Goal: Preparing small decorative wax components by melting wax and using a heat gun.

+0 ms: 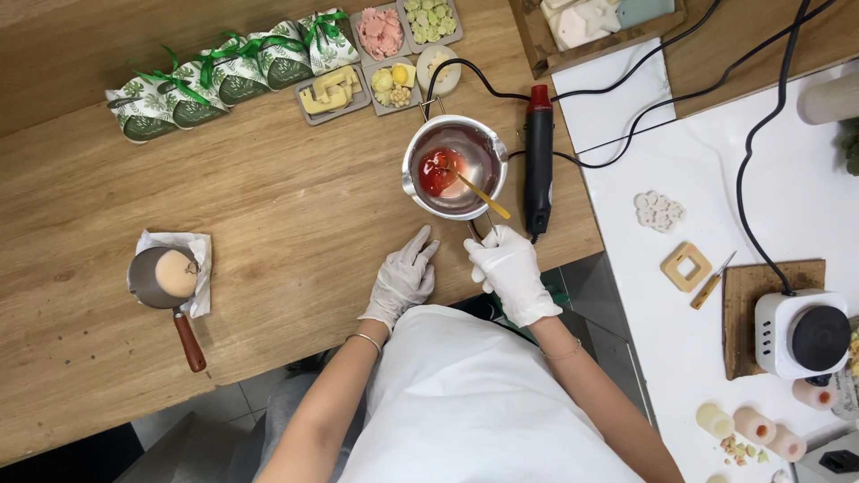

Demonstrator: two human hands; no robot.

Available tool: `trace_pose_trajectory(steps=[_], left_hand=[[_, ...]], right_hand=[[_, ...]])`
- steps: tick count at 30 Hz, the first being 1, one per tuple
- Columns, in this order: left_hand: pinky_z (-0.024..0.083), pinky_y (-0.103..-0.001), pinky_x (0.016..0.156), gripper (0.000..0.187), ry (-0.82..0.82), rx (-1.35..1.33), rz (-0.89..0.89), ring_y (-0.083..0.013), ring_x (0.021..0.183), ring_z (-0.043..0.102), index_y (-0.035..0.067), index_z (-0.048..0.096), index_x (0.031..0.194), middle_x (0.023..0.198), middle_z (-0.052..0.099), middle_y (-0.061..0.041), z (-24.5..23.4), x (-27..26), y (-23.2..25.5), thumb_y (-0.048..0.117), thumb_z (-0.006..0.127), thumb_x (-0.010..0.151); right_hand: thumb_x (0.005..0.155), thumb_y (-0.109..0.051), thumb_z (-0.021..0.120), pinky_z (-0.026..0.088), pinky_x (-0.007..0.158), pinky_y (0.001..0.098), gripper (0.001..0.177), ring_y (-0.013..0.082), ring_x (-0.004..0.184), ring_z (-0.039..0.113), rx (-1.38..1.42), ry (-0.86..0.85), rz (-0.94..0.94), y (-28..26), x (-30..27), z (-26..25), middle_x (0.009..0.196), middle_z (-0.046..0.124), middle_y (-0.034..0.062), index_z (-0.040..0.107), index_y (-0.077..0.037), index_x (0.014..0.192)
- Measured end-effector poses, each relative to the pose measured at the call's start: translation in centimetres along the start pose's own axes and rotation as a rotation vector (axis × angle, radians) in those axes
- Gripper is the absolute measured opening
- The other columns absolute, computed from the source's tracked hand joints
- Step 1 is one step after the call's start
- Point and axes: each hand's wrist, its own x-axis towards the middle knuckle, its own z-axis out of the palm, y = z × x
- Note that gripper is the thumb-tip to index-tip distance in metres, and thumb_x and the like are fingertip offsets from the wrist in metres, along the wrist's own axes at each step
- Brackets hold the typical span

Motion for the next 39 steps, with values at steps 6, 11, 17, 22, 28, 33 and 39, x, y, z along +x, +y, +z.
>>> trace_pose_trajectory(steps=[6,11,17,22,28,33,39], left_hand=[[0.056,-0.043,0.092,0.048,-0.018,-0.025,0.024,-0.0335,0.113,0.067,0.004,0.064,0.128,0.148,0.054,-0.021,-0.9,0.5,0.8,0.008,0.066,0.080],[0.055,-0.044,0.092,0.045,-0.052,0.030,0.068,-0.0354,0.117,0.065,0.006,0.064,0.128,0.147,0.055,-0.020,-1.3,0.8,1.9,0.010,0.066,0.084],[0.053,-0.048,0.096,0.048,-0.196,0.144,0.034,-0.0426,0.118,0.062,0.008,0.062,0.131,0.148,0.050,-0.023,-3.0,2.8,4.7,0.015,0.067,0.084],[0.054,-0.050,0.088,0.059,-0.648,0.385,-0.028,-0.0420,0.111,0.063,0.007,0.057,0.136,0.152,0.044,-0.026,-4.1,2.1,5.7,0.032,0.065,0.083],[0.052,-0.040,0.099,0.069,-1.445,1.077,-0.278,-0.0267,0.116,0.067,0.012,0.066,0.126,0.116,0.069,-0.011,1.9,0.6,2.1,0.074,0.051,0.098],[0.055,-0.035,0.101,0.067,-1.058,0.901,0.045,-0.0238,0.118,0.069,0.024,0.050,0.150,0.126,0.071,-0.009,0.9,9.6,29.9,0.063,0.050,0.095],[0.047,-0.041,0.102,0.063,-0.992,0.472,-0.044,-0.0290,0.125,0.059,0.024,0.054,0.147,0.142,0.059,-0.004,4.9,12.9,48.6,0.052,0.057,0.090]], right_hand=[[0.091,-0.022,0.073,0.044,0.043,0.0242,0.024,0.0085,0.049,0.055,-0.035,-0.010,0.061,-1.0,-0.6,0.1,0.068,0.066,0.0023,0.059,-0.005,0.082],[0.091,-0.025,0.071,0.046,0.055,0.0238,0.029,0.0078,0.062,0.057,0.104,-0.023,0.079,-0.9,-2.1,-2.7,0.080,0.068,0.0049,0.066,-0.007,0.113],[0.093,-0.029,0.066,0.053,0.078,0.0284,0.039,0.0133,0.085,0.067,0.057,0.183,0.045,5.8,-4.9,-11.3,0.101,0.074,0.0064,0.068,-0.012,0.127],[0.093,-0.029,0.068,0.054,0.090,0.0394,0.039,0.0320,0.103,0.069,-0.559,0.543,-0.115,19.6,-6.3,-19.1,0.121,0.071,0.0164,0.067,-0.007,0.124],[0.094,-0.034,0.067,0.052,0.097,0.0406,0.044,0.0343,0.110,0.067,-0.577,0.531,0.080,24.5,-12.1,-28.0,0.118,0.070,0.0197,0.065,-0.001,0.123],[0.092,-0.025,0.067,0.051,0.088,0.0281,0.050,0.0168,0.097,0.064,0.169,0.768,0.094,25.9,-16.5,-36.6,0.107,0.070,0.0106,0.060,-0.005,0.138],[0.087,-0.017,0.078,0.053,0.091,0.0264,0.080,0.0146,0.100,0.060,0.432,1.067,0.027,30.5,-16.6,-48.2,0.117,0.064,0.0090,0.040,-0.007,0.157]])
